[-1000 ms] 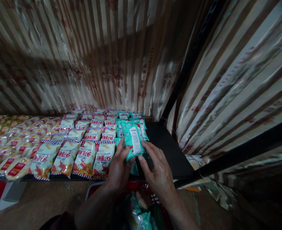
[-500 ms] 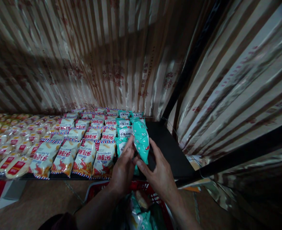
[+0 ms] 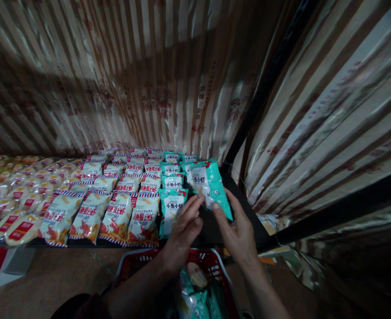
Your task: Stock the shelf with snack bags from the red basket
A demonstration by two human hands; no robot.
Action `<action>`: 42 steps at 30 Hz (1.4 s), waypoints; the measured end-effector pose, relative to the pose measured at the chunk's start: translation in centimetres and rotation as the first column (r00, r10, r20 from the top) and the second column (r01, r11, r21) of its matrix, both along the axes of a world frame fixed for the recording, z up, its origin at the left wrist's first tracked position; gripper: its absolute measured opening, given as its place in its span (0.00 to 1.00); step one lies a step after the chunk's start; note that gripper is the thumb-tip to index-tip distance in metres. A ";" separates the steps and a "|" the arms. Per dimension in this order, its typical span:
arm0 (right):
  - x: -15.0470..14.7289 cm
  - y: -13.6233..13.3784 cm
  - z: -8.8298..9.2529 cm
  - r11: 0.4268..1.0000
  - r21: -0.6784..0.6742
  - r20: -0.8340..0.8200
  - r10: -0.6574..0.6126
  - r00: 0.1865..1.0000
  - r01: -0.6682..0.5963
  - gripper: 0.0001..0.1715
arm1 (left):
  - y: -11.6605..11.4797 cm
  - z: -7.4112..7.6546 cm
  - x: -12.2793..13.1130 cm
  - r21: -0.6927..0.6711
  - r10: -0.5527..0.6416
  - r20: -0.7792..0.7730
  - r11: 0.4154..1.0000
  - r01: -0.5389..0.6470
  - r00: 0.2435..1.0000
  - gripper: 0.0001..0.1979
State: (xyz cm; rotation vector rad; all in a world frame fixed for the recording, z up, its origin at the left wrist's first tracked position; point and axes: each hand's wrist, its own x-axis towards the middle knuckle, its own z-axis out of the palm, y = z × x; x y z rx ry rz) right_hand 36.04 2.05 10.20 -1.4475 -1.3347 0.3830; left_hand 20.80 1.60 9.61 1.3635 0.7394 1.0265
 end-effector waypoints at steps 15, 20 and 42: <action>2.8 3.6 -5.8 0.949 -0.207 -0.691 0.031 0.722 -0.239 0.30 | 0.5 -2.9 4.8 0.187 0.188 -0.376 0.975 -0.124 0.907 0.28; 3.1 4.8 -6.6 0.955 -0.210 -0.666 0.017 0.746 -0.209 0.31 | 1.4 -4.0 6.4 0.174 0.264 -0.339 0.961 -0.215 0.903 0.27; 4.0 8.5 -10.2 0.971 -0.238 -0.090 0.014 0.996 -0.035 0.30 | 3.8 -4.4 7.2 0.146 0.359 -0.470 0.933 -0.330 0.807 0.32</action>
